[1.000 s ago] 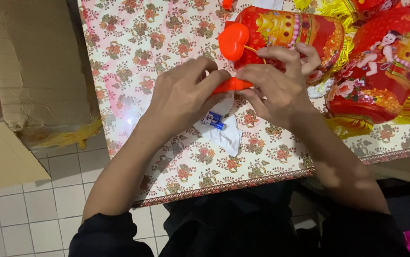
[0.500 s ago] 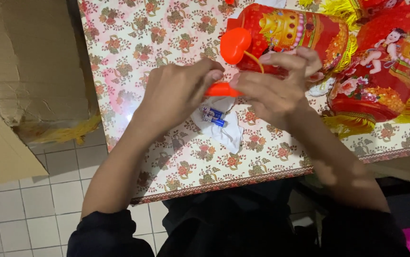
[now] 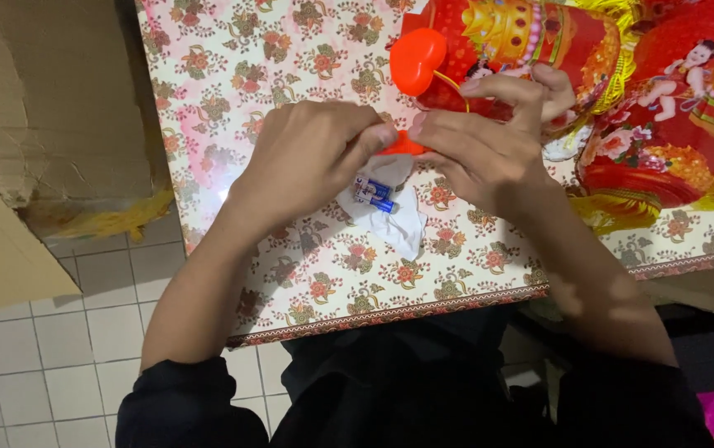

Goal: Assembling decorative paper lanterns by attaching plastic handles and wrapping them in protective paper.

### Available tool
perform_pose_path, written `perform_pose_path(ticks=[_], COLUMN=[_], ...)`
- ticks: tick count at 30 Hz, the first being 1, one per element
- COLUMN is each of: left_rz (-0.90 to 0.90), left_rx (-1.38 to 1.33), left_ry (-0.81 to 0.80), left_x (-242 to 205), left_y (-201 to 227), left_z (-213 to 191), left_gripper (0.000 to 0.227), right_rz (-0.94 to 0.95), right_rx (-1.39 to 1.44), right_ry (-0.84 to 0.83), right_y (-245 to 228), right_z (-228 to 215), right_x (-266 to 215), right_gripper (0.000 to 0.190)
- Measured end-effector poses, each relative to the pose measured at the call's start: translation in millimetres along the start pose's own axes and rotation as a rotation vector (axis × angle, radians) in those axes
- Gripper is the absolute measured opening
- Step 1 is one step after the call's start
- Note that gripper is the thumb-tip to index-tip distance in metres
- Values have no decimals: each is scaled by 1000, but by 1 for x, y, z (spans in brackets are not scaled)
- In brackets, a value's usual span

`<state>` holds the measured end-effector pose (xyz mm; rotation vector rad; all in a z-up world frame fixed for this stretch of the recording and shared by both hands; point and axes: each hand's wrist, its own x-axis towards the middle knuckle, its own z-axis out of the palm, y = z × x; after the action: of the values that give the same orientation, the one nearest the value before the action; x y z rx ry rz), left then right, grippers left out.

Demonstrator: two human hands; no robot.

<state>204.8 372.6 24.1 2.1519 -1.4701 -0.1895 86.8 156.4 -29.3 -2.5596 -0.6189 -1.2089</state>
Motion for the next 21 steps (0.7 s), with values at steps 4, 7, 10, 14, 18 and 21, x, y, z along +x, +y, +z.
perform_pose_path(ticks=[4,7,10,14,18,21], left_rz=[-222,-104,104,270,260,280], left_rx=[-440,-706,-731,-550,-543,-582], left_ry=[-196,-117,15,30,-20,-3], left_x=[1,0,-1,1,1,-1], left_y=[-6,-18,-22,-12,-9,-8], left_z=[-13,-14,-9,-7,-10,-13], left_gripper=[47,37,29,32,30,27], right_rz=[-34,-59,-104,-63,95,344], right_rx=[-9,-39,-141,-463,-395,-155], right_ry=[103,35,-158,-364,-500,-621], right_y=[11,5,2,-6,-18,-22], right_z=[14,-2,-1,-5,-2,5], right_x=[-14,-1,2,-7,-8,-8], right_gripper=[1,10,9,23,42,46])
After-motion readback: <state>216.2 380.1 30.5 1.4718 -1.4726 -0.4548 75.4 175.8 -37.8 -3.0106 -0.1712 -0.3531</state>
